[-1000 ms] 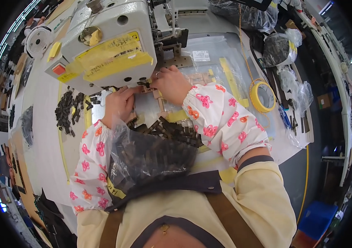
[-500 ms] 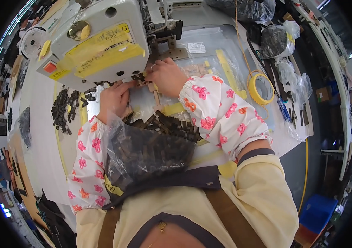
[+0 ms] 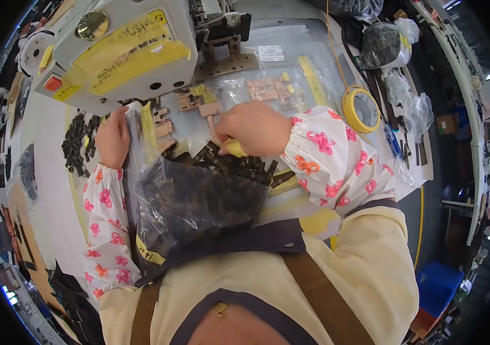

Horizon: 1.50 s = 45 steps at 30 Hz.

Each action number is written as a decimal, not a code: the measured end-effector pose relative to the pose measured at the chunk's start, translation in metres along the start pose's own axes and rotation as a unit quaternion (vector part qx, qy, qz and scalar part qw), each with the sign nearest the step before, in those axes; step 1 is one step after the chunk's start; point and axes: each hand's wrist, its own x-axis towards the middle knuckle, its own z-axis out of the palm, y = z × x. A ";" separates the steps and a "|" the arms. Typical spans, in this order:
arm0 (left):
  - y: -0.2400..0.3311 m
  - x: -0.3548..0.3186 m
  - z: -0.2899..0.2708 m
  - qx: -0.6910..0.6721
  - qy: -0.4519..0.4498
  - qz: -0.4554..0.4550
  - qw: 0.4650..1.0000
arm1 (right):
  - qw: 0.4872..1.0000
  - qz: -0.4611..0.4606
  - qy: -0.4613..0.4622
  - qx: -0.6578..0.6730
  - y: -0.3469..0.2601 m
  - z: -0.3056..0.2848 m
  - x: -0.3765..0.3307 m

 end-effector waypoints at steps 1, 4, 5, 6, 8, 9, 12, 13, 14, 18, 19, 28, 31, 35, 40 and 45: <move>0.000 0.002 -0.003 0.041 0.008 0.016 0.999 | 1.000 0.004 -0.002 0.002 -0.001 0.006 -0.003; 0.020 0.006 -0.006 0.079 0.023 0.059 0.995 | 0.999 -0.016 0.047 -0.017 -0.003 0.018 -0.006; 0.030 0.012 -0.006 0.079 0.028 0.089 0.992 | 0.998 -0.022 0.052 -0.028 -0.004 0.019 -0.006; 0.031 0.012 0.006 0.042 0.048 0.135 0.989 | 0.998 -0.014 0.052 -0.025 -0.006 0.022 -0.004; 0.050 0.017 0.018 -0.037 0.035 0.184 0.982 | 0.998 -0.008 0.052 -0.020 -0.009 0.022 -0.003; 0.067 0.020 0.014 -0.073 0.005 0.185 0.980 | 0.999 -0.006 0.051 -0.012 -0.008 0.025 -0.003; 0.063 0.014 0.032 -0.121 -0.048 0.129 0.983 | 0.999 -0.023 0.037 0.029 -0.011 0.022 -0.002; 0.063 0.015 0.035 -0.093 -0.011 0.149 0.984 | 0.998 -0.008 0.016 0.054 -0.009 0.018 -0.005; 0.062 0.015 0.042 -0.108 -0.010 0.128 0.986 | 0.999 -0.013 -0.001 0.050 -0.006 0.014 -0.005; 0.059 0.013 0.050 -0.104 0.020 0.107 0.989 | 0.995 -0.029 -0.017 0.096 0.000 0.006 0.012; 0.059 0.014 0.051 -0.109 -0.003 0.086 0.990 | 0.993 -0.056 -0.027 0.096 0.003 0.007 0.020; 0.076 0.025 0.036 -0.286 -0.016 -0.026 0.958 | 0.910 -0.036 -0.169 0.377 0.020 0.021 0.044; 0.056 0.020 0.040 -0.170 0.002 0.078 0.982 | 0.867 0.034 -0.145 0.475 0.015 0.011 0.045; 0.055 0.011 0.044 -0.176 -0.041 0.061 0.982 | 0.881 0.086 -0.027 0.464 0.022 -0.002 0.043; 0.064 0.015 0.032 -0.164 -0.038 0.059 0.984 | 0.959 0.000 0.185 0.214 0.026 0.000 0.042; 0.064 0.020 0.023 -0.121 -0.005 0.107 0.987 | 0.958 -0.020 0.251 0.137 0.045 0.001 0.051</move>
